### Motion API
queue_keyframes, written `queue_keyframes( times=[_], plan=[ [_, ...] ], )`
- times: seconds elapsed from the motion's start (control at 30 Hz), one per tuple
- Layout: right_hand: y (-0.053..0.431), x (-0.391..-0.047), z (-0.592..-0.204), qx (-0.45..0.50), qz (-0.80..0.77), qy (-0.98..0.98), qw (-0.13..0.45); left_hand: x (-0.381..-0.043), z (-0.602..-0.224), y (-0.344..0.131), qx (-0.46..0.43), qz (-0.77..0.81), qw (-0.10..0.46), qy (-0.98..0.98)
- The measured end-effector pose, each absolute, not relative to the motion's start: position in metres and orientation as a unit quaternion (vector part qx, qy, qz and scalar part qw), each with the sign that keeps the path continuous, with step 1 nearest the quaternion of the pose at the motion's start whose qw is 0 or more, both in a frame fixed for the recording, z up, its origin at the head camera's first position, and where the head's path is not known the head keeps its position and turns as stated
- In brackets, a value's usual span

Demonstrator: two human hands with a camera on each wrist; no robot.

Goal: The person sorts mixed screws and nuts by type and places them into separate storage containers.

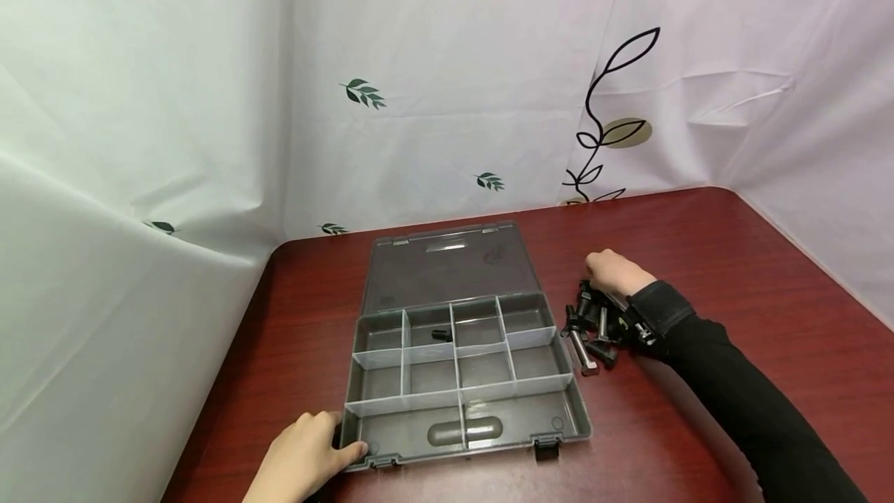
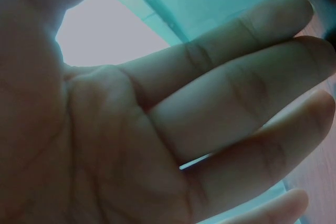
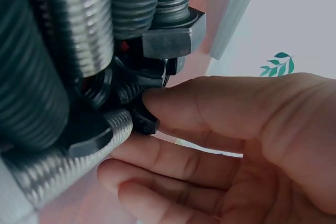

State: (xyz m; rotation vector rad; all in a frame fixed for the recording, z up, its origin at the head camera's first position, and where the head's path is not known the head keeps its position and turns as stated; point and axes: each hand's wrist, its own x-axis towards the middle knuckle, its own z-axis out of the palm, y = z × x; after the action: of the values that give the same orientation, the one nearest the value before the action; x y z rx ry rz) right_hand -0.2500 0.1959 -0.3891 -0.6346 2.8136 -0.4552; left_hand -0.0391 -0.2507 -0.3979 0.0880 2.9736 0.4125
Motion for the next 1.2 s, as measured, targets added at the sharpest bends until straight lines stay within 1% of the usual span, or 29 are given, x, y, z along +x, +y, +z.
queue_keyframes(
  times=[0.37,0.5,0.7,1.2],
  plan=[
    [0.202,-0.248,-0.389,-0.215,-0.187,0.954,0.09,-0.039,-0.398,-0.25,0.03,0.145,0.078,0.986],
    [0.204,-0.248,-0.385,-0.203,-0.183,0.958,0.09,-0.04,-0.398,-0.25,0.029,0.144,0.077,0.986],
    [0.206,-0.247,-0.377,-0.186,-0.17,0.962,0.105,-0.04,-0.398,-0.251,0.029,0.152,0.083,0.984],
    [0.178,-0.225,-0.343,-0.23,-0.205,0.947,0.086,-0.039,-0.399,-0.252,0.024,0.151,0.088,0.984]
  ],
)
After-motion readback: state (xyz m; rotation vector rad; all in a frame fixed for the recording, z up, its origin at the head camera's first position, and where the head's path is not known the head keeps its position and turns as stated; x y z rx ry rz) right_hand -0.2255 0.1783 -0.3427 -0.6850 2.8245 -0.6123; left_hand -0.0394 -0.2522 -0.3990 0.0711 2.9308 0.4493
